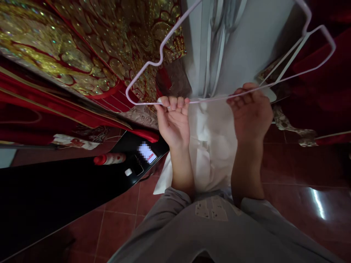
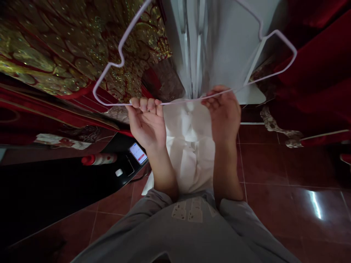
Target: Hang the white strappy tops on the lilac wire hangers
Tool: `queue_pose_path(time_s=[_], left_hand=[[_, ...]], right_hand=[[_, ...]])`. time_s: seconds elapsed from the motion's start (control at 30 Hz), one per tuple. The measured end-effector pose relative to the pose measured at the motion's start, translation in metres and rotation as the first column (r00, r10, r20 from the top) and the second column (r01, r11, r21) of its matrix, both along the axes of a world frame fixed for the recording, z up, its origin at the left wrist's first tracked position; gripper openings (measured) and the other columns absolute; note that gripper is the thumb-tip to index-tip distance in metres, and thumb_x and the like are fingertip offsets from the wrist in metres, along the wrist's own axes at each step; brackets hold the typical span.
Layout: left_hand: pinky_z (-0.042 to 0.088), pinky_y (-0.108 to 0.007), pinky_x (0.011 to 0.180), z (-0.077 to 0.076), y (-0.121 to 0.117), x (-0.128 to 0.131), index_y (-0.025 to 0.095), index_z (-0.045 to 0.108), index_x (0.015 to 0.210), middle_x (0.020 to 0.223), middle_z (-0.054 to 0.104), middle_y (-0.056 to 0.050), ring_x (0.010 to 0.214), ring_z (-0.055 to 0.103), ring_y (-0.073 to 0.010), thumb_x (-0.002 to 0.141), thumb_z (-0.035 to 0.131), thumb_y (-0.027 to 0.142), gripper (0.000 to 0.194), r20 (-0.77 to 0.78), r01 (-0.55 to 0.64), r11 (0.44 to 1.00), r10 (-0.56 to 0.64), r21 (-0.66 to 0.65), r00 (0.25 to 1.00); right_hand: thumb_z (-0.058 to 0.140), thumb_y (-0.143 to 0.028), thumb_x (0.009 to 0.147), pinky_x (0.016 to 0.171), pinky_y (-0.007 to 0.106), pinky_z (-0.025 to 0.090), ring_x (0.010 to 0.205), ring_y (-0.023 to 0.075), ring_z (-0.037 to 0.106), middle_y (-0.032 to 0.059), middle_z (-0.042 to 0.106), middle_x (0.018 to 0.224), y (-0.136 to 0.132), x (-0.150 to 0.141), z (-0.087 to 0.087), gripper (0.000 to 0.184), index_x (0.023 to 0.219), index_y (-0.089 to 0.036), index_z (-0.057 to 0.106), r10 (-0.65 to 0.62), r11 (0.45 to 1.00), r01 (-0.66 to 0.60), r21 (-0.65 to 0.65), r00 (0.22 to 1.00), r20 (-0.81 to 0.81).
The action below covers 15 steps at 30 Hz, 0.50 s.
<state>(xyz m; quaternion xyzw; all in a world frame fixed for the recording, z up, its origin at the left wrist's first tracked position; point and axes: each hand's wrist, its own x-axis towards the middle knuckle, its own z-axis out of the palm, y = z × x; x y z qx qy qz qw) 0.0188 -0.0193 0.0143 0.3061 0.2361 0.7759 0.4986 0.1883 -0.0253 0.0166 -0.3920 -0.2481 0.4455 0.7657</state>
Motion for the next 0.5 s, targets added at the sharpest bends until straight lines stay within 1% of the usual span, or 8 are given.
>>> queue_pose_path(time_s=[0.03,0.1,0.17,0.23,0.3,0.33,0.4,0.5], left_hand=[[0.062,-0.031,0.096,0.0,0.001,0.0,0.024,0.045,0.084,0.078,0.038,0.001,0.076,0.054,-0.0152,0.11,0.051,0.066,0.05,-0.006,-0.003,1.0,0.003,-0.008,1.0],[0.061,-0.032,0.098,0.001,0.002,0.0,0.024,0.044,0.084,0.079,0.037,0.001,0.077,0.052,-0.0158,0.11,0.047,0.069,0.052,-0.029,-0.006,1.0,0.005,-0.024,1.0],[0.06,-0.032,0.1,0.0,0.004,0.0,0.024,0.044,0.084,0.079,0.037,0.001,0.078,0.052,-0.0162,0.11,0.045,0.07,0.053,-0.047,-0.002,1.0,0.0,-0.031,0.999],[0.06,-0.032,0.1,-0.001,0.006,-0.001,0.024,0.043,0.083,0.079,0.036,0.001,0.078,0.051,-0.0163,0.11,0.046,0.071,0.053,-0.052,0.0,1.0,-0.002,-0.032,0.999],[0.06,-0.031,0.098,-0.002,0.007,0.0,0.024,0.042,0.083,0.079,0.035,0.001,0.076,0.05,-0.0161,0.109,0.048,0.071,0.053,-0.041,0.0,1.0,-0.001,-0.028,0.999],[0.06,-0.031,0.096,-0.003,0.008,0.0,0.024,0.042,0.083,0.078,0.035,0.001,0.076,0.05,-0.016,0.109,0.049,0.07,0.053,-0.031,-0.002,1.0,0.001,-0.023,1.0],[0.06,-0.031,0.093,-0.002,0.007,0.002,0.025,0.042,0.083,0.078,0.035,0.001,0.074,0.049,-0.016,0.109,0.05,0.069,0.052,-0.013,-0.01,1.0,0.01,-0.006,1.0],[0.059,-0.032,0.09,0.0,0.004,0.005,0.025,0.043,0.083,0.077,0.035,0.001,0.072,0.047,-0.017,0.112,0.048,0.065,0.049,-0.008,-0.031,0.999,0.031,0.006,0.999]], right_hand=[[0.064,-0.037,0.087,0.068,0.031,0.055,0.073,0.0156,0.062,0.0033,0.062,0.08,0.0,0.008,-0.002,0.015,0.082,-0.022,0.063,-0.111,0.994,0.113,-0.013,0.991,0.069],[0.057,-0.028,0.085,0.054,0.024,0.042,0.06,0.0104,0.049,-0.0009,0.053,0.069,-0.001,0.024,-0.005,0.012,0.074,-0.022,0.056,-0.364,0.931,0.363,0.032,0.919,0.153],[0.055,-0.023,0.084,0.051,0.02,0.035,0.056,0.008,0.041,-0.0041,0.045,0.064,-0.001,0.038,-0.006,0.013,0.071,-0.022,0.053,-0.504,0.864,0.494,0.103,0.844,0.185],[0.061,-0.021,0.081,0.057,0.02,0.042,0.062,0.0072,0.05,-0.0036,0.055,0.07,0.0,0.046,-0.007,0.007,0.075,-0.021,0.062,-0.475,0.88,0.46,0.121,0.844,0.249],[0.068,-0.021,0.079,0.065,0.022,0.05,0.071,0.009,0.061,-0.0006,0.068,0.079,0.003,0.047,-0.007,0.005,0.079,-0.018,0.072,-0.356,0.934,0.344,0.094,0.875,0.328],[0.07,-0.022,0.08,0.068,0.024,0.052,0.073,0.0101,0.063,-0.0001,0.07,0.079,0.004,0.046,-0.007,0.005,0.077,-0.018,0.073,-0.309,0.951,0.298,0.086,0.883,0.353],[0.071,-0.021,0.084,0.072,0.027,0.055,0.068,0.0103,0.061,-0.0019,0.066,0.071,0.005,0.04,-0.006,0.014,0.069,-0.019,0.068,-0.282,0.959,0.263,0.103,0.885,0.37],[0.071,-0.015,0.088,0.076,0.026,0.057,0.065,0.0098,0.056,-0.0037,0.06,0.064,0.0,0.031,0.0,0.024,0.066,-0.022,0.066,-0.349,0.937,0.329,0.117,0.88,0.323]])
